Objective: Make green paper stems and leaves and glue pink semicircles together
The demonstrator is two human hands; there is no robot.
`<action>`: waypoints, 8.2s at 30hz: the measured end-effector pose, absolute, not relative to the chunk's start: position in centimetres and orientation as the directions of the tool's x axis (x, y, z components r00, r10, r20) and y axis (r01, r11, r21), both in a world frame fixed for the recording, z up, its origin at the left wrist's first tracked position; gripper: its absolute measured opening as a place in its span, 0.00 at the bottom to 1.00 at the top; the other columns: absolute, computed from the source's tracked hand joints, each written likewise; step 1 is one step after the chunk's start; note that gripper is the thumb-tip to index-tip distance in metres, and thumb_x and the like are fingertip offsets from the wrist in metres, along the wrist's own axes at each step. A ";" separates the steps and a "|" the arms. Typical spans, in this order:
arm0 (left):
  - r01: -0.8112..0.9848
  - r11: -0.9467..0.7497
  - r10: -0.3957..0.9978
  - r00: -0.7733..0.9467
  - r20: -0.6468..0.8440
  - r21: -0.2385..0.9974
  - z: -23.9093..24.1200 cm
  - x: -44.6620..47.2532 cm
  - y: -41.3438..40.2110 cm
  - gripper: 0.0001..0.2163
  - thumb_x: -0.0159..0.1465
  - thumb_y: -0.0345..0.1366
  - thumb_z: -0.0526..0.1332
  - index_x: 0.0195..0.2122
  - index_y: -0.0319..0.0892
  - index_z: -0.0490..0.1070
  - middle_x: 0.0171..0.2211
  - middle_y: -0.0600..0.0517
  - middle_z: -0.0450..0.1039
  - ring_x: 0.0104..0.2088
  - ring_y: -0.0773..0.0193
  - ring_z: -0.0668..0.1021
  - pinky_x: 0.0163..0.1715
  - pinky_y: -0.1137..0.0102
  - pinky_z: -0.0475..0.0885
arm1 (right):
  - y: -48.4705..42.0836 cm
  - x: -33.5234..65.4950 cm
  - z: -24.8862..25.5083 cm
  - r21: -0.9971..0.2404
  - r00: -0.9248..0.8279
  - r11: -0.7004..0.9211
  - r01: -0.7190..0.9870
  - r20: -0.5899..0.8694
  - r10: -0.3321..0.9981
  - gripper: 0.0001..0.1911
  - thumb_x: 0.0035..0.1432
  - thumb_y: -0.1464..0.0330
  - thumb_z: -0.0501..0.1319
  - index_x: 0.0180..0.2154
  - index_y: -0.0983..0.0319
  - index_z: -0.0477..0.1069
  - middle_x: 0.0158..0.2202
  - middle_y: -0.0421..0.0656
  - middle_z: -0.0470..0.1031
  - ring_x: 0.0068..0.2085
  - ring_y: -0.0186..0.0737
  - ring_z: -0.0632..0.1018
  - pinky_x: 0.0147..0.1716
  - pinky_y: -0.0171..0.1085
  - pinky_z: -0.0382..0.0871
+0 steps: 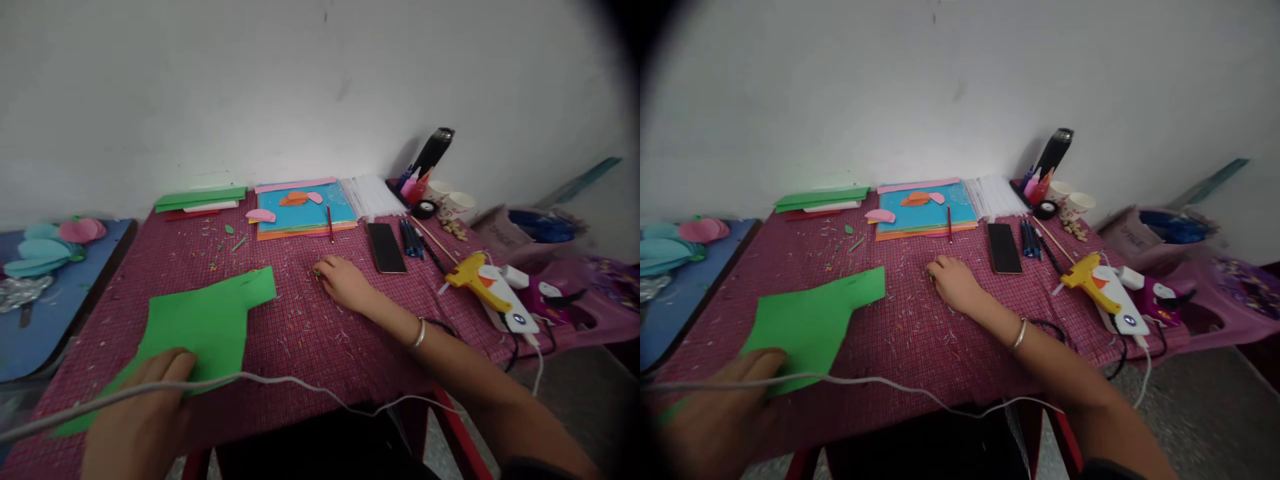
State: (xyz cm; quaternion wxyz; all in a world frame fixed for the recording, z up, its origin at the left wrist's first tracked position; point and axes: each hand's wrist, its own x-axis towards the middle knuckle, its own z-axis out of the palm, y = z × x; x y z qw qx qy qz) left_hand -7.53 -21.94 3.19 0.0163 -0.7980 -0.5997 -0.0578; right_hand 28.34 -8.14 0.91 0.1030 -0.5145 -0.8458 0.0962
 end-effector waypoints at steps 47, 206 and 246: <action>0.177 -0.127 0.970 0.227 0.085 0.976 4.1 2.8 -19.8 0.06 0.60 0.31 0.61 0.36 0.43 0.77 0.30 0.52 0.72 0.32 0.65 0.74 0.35 0.69 0.69 | -14.9 20.7 4.7 -0.976 -0.699 -0.089 0.200 -0.205 0.685 0.04 0.52 0.72 0.58 0.26 0.61 0.64 0.23 0.34 0.63 0.25 0.30 0.65 0.25 0.32 0.59; -0.091 0.093 0.996 0.027 -0.090 0.992 0.0 11.2 -11.9 0.09 0.59 0.34 0.60 0.40 0.46 0.62 0.23 0.58 0.73 0.24 0.68 0.73 0.27 0.73 0.65 | -7.2 32.4 0.9 -0.242 -0.490 0.484 0.841 0.038 0.871 0.08 0.63 0.74 0.55 0.41 0.63 0.71 0.40 0.46 0.73 0.42 0.41 0.72 0.43 0.37 0.60; -0.297 0.190 0.978 -0.028 -0.207 0.936 0.2 12.0 -12.1 0.06 0.52 0.35 0.66 0.27 0.38 0.73 0.22 0.55 0.72 0.22 0.71 0.70 0.23 0.76 0.65 | -10.9 26.0 -0.7 -0.989 -0.232 0.031 -0.144 0.064 0.971 0.08 0.53 0.67 0.63 0.37 0.61 0.69 0.26 0.36 0.71 0.24 0.30 0.71 0.25 0.33 0.65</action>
